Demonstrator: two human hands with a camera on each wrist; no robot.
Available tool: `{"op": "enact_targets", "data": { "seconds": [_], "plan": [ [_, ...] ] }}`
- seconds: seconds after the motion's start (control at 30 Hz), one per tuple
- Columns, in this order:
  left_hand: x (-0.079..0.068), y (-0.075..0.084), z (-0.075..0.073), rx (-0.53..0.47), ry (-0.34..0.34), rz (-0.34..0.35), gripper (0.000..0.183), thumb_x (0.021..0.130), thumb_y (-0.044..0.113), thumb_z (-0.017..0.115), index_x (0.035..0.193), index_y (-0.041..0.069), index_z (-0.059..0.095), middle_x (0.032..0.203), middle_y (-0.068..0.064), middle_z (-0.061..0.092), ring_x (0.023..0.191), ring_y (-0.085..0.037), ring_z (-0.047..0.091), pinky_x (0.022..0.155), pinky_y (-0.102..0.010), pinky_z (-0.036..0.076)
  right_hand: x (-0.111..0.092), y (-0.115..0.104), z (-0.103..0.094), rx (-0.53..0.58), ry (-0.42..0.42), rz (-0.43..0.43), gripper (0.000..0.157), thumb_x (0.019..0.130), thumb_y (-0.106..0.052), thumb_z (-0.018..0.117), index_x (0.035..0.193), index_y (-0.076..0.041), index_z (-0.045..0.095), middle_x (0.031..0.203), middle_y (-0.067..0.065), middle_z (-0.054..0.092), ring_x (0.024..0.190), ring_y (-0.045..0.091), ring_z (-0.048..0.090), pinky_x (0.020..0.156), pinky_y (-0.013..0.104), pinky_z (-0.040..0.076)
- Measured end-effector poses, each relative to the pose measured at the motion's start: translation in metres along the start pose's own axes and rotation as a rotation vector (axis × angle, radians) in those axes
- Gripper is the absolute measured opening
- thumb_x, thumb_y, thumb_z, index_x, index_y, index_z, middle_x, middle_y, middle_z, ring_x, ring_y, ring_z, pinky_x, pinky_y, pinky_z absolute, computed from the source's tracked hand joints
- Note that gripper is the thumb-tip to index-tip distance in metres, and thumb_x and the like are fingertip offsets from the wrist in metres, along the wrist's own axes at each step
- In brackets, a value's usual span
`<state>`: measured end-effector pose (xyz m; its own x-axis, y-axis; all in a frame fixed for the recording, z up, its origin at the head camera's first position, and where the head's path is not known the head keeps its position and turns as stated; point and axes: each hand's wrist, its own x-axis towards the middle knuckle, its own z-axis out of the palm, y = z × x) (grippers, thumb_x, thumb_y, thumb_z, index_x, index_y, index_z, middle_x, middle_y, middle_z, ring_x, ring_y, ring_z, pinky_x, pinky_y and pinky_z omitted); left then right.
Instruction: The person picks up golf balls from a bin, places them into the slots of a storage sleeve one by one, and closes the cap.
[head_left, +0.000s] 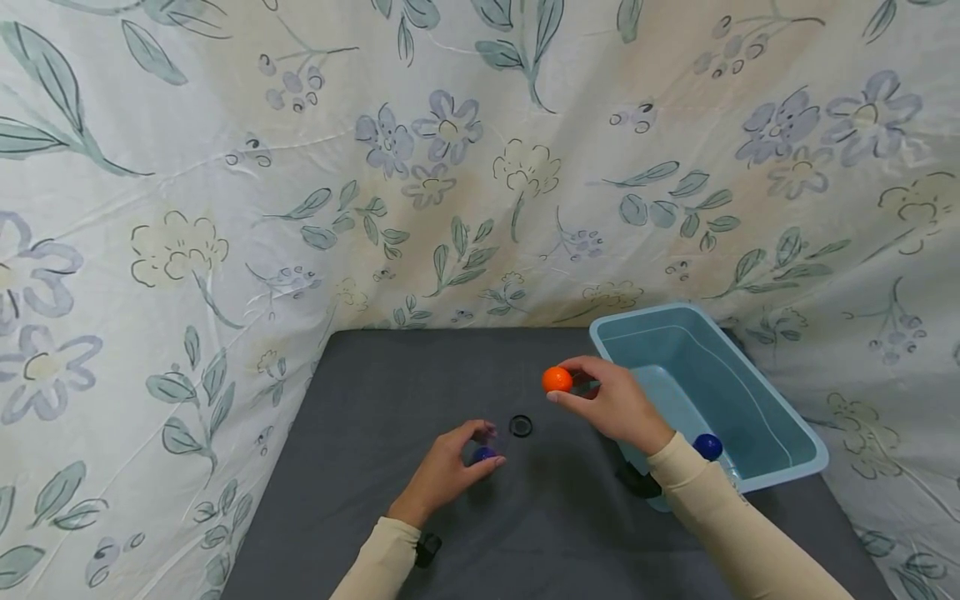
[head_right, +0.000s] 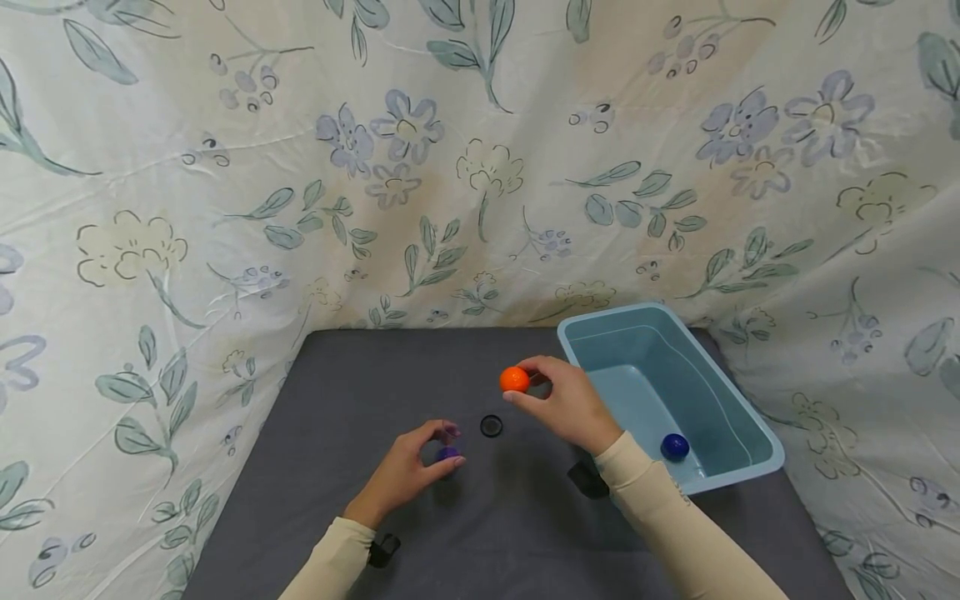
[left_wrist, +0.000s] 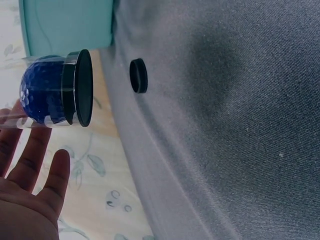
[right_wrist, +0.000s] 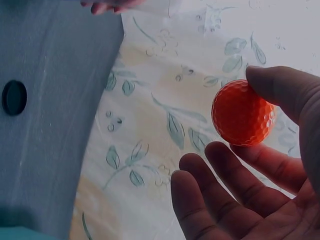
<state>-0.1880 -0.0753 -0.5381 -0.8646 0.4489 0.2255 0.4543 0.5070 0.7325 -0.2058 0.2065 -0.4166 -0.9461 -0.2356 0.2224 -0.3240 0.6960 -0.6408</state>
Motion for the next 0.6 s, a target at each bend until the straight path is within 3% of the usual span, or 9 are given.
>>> {"op": "enact_targets", "data": {
  "seconds": [0.23,0.37,0.6],
  "plan": [
    [0.000,0.001,0.000,0.009,-0.007,0.000,0.044,0.087,0.048,0.068,0.125,0.037,0.050,0.113,0.017,0.061,0.102,-0.008,0.063,0.092,-0.031,0.053,-0.005,-0.006,0.014,0.115,-0.014,-0.029,0.040,0.081,-0.044,0.076,0.114,-0.024,0.065,0.106,-0.007,0.067,0.088,0.013,0.064,0.072,0.024,0.056],
    [0.000,0.002,-0.001,0.010,-0.007,0.005,0.044,0.087,0.048,0.068,0.125,0.036,0.050,0.113,0.017,0.061,0.100,-0.005,0.062,0.093,-0.032,0.053,-0.006,-0.008,0.022,0.143,-0.014,-0.057,0.041,0.080,-0.045,0.076,0.114,-0.024,0.065,0.106,-0.007,0.067,0.091,0.013,0.064,0.074,0.029,0.057],
    [-0.001,0.002,0.001,-0.011,-0.011,0.012,0.043,0.087,0.046,0.068,0.125,0.036,0.050,0.114,0.016,0.061,0.103,-0.013,0.064,0.094,-0.037,0.053,-0.010,-0.016,0.035,0.210,-0.036,-0.063,0.042,0.080,-0.047,0.076,0.115,-0.027,0.065,0.108,-0.008,0.067,0.092,0.011,0.063,0.075,0.034,0.058]
  ]
}}
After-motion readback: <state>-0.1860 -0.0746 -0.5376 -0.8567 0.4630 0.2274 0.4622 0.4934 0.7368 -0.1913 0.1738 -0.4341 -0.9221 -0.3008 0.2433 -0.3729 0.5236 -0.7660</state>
